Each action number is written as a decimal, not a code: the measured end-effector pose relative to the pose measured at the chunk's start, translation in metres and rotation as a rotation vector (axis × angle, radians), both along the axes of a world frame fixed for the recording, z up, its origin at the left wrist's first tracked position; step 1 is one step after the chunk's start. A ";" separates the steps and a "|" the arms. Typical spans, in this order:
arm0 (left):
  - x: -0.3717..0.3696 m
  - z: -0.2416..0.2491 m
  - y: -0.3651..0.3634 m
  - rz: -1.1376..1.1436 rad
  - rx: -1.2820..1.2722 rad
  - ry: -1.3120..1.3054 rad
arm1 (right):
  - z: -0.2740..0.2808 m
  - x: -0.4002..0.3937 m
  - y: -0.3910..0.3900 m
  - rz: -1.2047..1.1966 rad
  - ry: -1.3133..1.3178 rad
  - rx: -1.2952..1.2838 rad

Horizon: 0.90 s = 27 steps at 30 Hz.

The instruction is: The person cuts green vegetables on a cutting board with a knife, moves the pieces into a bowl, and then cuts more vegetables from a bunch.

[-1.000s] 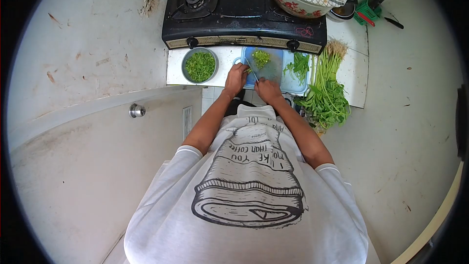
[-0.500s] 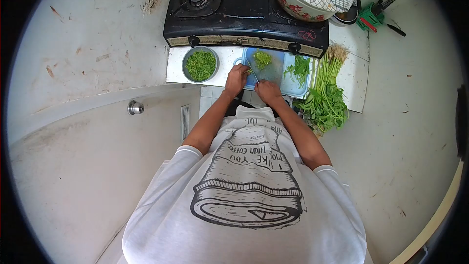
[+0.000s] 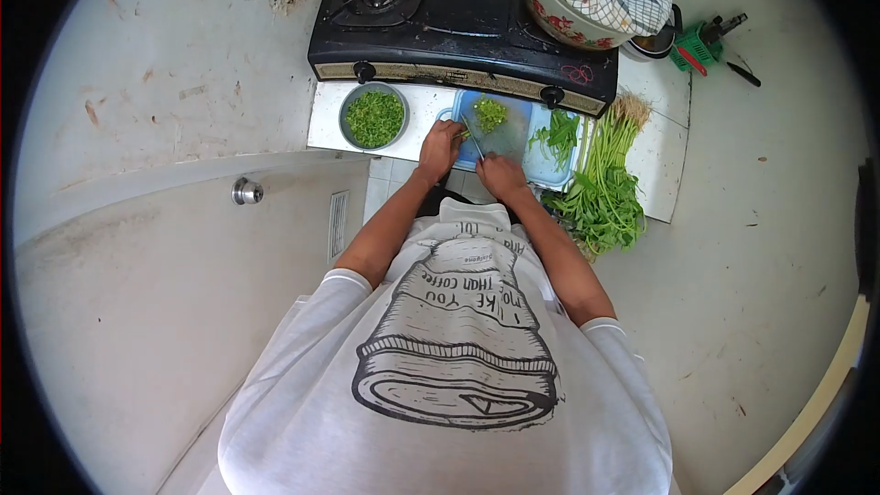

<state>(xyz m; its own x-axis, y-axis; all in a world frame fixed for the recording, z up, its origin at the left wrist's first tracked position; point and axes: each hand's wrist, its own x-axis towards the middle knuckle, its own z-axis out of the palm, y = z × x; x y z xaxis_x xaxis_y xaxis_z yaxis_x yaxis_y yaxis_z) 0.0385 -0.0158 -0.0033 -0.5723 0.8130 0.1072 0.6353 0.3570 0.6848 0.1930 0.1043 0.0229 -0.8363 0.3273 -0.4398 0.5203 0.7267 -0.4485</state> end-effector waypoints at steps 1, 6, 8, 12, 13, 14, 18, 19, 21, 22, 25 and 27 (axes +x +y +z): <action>0.000 0.000 0.000 -0.004 -0.006 0.011 | -0.002 -0.005 0.000 -0.008 0.014 0.006; -0.002 -0.002 -0.002 0.000 0.030 -0.022 | -0.009 -0.018 -0.004 -0.017 0.081 0.076; -0.001 -0.002 0.000 0.009 0.022 -0.048 | -0.009 -0.009 -0.004 0.002 0.060 0.098; -0.002 0.003 -0.002 0.001 0.010 -0.086 | -0.013 0.004 -0.003 -0.048 0.023 0.061; -0.002 0.005 -0.002 -0.010 0.012 -0.087 | -0.015 0.005 0.000 -0.056 0.024 0.046; -0.001 0.007 -0.002 -0.007 0.008 -0.082 | -0.017 0.006 0.002 -0.064 0.025 0.031; -0.001 0.007 -0.001 -0.012 0.012 -0.080 | -0.016 0.006 0.006 -0.025 0.050 0.048; -0.002 0.007 -0.002 -0.015 0.018 -0.085 | -0.014 0.005 0.004 -0.009 0.041 0.052; -0.003 0.005 -0.001 -0.021 0.003 -0.079 | -0.012 0.003 0.001 0.000 0.035 0.050; -0.003 0.003 -0.001 -0.023 -0.005 -0.077 | -0.012 0.003 0.001 -0.007 0.038 0.044; -0.004 0.004 -0.002 -0.037 -0.020 -0.042 | -0.011 0.002 -0.002 -0.014 0.035 0.043; -0.003 0.005 -0.001 -0.026 -0.009 -0.058 | -0.009 0.000 -0.002 -0.015 0.029 0.045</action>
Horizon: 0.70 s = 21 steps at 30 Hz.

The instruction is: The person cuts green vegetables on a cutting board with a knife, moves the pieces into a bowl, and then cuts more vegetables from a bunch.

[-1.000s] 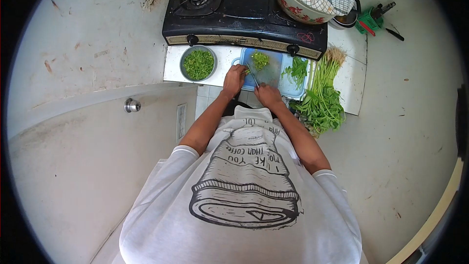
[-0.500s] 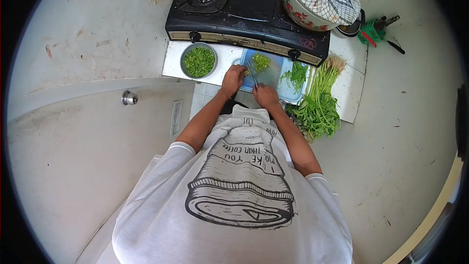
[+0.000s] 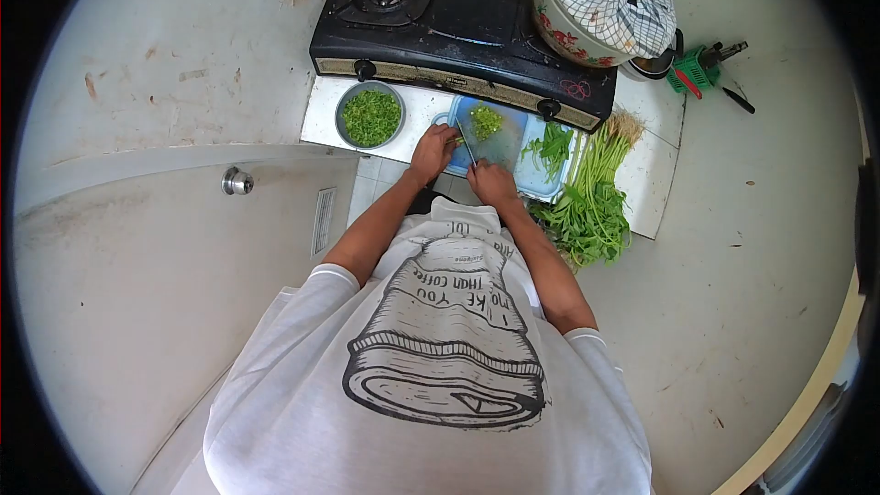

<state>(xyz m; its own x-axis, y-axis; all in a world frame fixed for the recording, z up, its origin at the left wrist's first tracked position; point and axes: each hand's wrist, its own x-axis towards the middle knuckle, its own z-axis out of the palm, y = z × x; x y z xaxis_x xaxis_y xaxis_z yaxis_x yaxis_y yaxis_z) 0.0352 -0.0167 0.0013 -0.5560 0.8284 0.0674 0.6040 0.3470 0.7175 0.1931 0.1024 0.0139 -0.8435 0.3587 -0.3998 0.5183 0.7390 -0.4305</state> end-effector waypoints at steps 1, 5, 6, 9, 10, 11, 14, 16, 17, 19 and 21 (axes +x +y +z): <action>0.000 0.000 0.000 0.007 0.004 -0.008 | 0.001 -0.001 0.000 0.000 -0.003 -0.002; 0.000 0.003 -0.001 0.008 0.018 -0.022 | -0.007 -0.012 -0.002 0.003 0.053 0.043; 0.000 0.003 -0.001 0.011 0.020 -0.018 | -0.007 -0.015 -0.002 0.001 0.057 0.026; 0.000 0.003 0.000 0.015 0.030 -0.035 | -0.004 -0.020 -0.001 -0.002 0.058 0.000; 0.000 0.003 0.000 0.016 0.033 -0.047 | -0.003 -0.018 -0.001 0.000 0.047 0.006; 0.000 0.002 0.000 0.016 0.027 -0.049 | -0.001 -0.016 -0.001 0.003 0.036 0.012; -0.001 0.000 0.000 0.013 0.012 -0.047 | 0.008 -0.003 -0.004 0.021 0.028 -0.001; 0.000 0.001 0.000 0.009 0.000 -0.041 | -0.001 -0.004 -0.005 0.002 0.016 0.018; 0.000 0.001 -0.001 0.007 0.009 -0.042 | -0.005 -0.005 -0.005 -0.008 0.008 0.027; 0.000 0.001 -0.001 0.003 0.027 -0.045 | -0.004 -0.012 -0.004 0.010 0.042 0.009; -0.001 0.000 -0.001 0.015 0.022 -0.033 | -0.007 -0.016 -0.004 0.014 0.054 0.004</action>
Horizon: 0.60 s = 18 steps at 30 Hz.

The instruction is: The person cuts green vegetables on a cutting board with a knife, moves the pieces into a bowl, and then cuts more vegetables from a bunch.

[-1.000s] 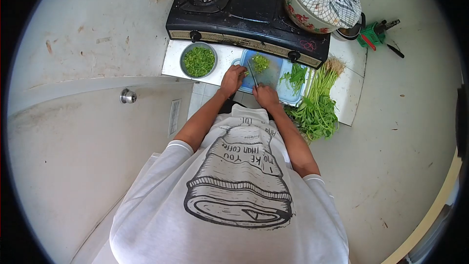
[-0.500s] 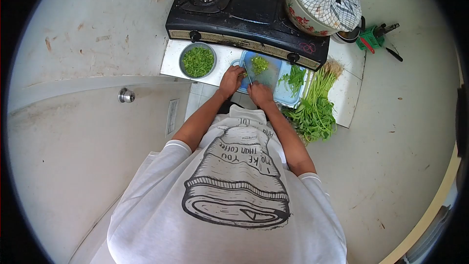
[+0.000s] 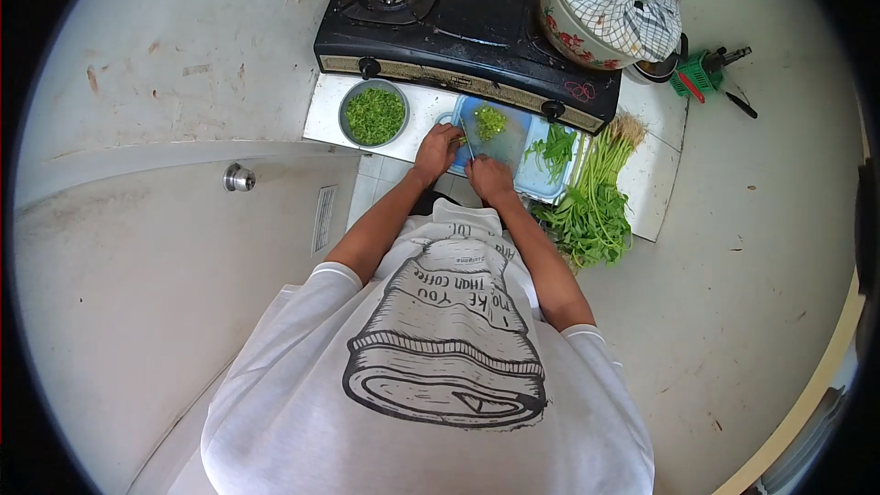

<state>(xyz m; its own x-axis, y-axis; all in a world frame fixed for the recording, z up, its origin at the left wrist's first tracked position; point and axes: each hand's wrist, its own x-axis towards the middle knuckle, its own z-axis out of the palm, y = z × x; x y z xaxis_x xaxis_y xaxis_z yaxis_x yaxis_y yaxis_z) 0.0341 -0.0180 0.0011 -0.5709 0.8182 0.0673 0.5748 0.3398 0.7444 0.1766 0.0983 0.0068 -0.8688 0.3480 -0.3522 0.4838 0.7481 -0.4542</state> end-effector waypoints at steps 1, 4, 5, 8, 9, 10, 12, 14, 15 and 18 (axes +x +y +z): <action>0.001 -0.001 0.000 0.002 -0.003 0.004 | -0.004 0.001 -0.001 -0.009 -0.009 0.005; 0.003 -0.002 0.000 0.039 0.024 -0.045 | -0.003 0.009 -0.001 -0.017 -0.023 0.031; 0.003 -0.001 -0.001 0.048 0.029 -0.056 | -0.001 0.012 -0.002 -0.017 -0.025 0.039; 0.003 -0.002 0.001 0.072 0.040 -0.067 | 0.009 0.019 -0.004 -0.048 -0.051 -0.005; 0.004 -0.003 0.001 0.079 0.040 -0.059 | 0.010 0.018 -0.004 -0.028 -0.047 -0.004; 0.004 -0.003 0.001 0.085 0.040 -0.051 | 0.011 0.015 -0.002 -0.008 -0.044 -0.003; 0.005 -0.002 0.000 0.063 0.028 -0.055 | 0.007 0.008 0.001 -0.005 -0.034 0.003; 0.002 0.000 0.001 0.048 0.012 -0.038 | -0.001 -0.004 0.000 -0.027 -0.019 0.009; 0.002 -0.001 0.001 0.040 -0.002 -0.023 | 0.000 -0.005 -0.002 -0.021 -0.025 0.014; 0.003 0.000 -0.001 0.034 -0.004 -0.049 | 0.001 0.001 0.001 -0.026 -0.037 0.031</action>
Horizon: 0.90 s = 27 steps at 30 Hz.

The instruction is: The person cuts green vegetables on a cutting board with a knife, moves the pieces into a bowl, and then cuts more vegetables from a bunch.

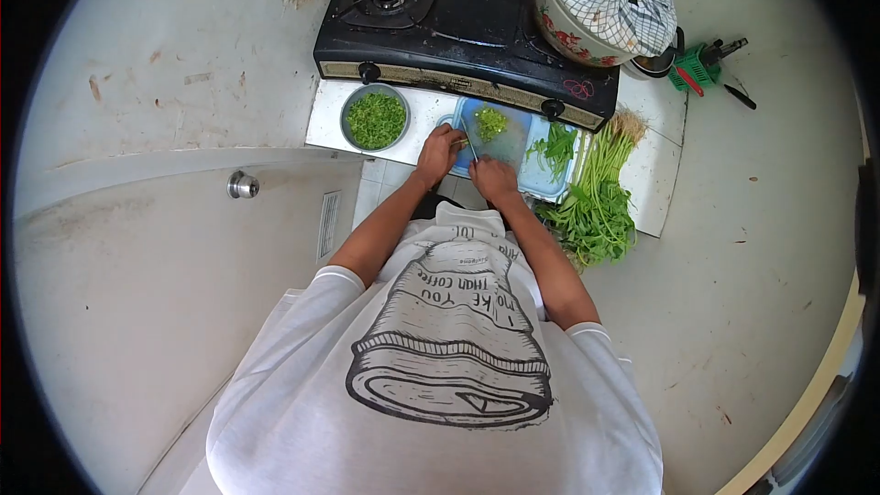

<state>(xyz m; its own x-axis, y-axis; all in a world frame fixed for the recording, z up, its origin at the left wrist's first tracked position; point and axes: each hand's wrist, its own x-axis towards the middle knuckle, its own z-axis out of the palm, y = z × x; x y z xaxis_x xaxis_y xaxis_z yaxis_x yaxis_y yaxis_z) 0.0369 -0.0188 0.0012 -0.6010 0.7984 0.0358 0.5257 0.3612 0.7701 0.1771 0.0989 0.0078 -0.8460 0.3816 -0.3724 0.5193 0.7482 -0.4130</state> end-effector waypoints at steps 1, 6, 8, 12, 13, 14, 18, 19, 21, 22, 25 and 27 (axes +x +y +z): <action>0.000 0.002 0.001 0.004 0.008 -0.020 | -0.001 0.007 -0.001 -0.008 0.001 0.004; -0.001 0.000 0.000 -0.005 0.024 -0.015 | 0.002 0.021 -0.002 -0.030 -0.001 0.015; -0.002 -0.002 0.000 -0.023 0.016 0.003 | 0.007 0.019 -0.001 -0.033 0.021 0.012; -0.002 0.001 0.001 -0.024 -0.004 -0.011 | 0.003 0.017 -0.004 -0.013 0.027 0.006; -0.002 0.001 0.001 -0.021 -0.008 -0.015 | 0.004 0.017 -0.005 -0.014 0.024 -0.003; -0.001 0.002 0.000 -0.017 0.001 -0.014 | 0.005 0.017 -0.006 -0.015 0.021 -0.012; 0.000 0.000 0.000 -0.004 0.029 0.008 | 0.007 0.011 -0.006 -0.025 0.017 -0.021; 0.000 0.000 0.000 -0.001 0.034 0.018 | 0.007 0.007 -0.006 -0.030 0.020 -0.019; 0.000 -0.001 0.001 0.000 0.033 0.024 | 0.005 -0.002 -0.005 -0.039 0.031 -0.024; 0.000 -0.001 0.000 0.000 0.031 0.027 | 0.003 -0.006 -0.006 -0.043 0.037 -0.030; -0.001 -0.002 0.000 -0.007 0.050 0.006 | 0.001 -0.004 -0.006 -0.044 0.017 -0.022; -0.001 -0.002 0.000 -0.006 0.043 -0.011 | 0.006 0.002 -0.007 -0.032 -0.005 -0.016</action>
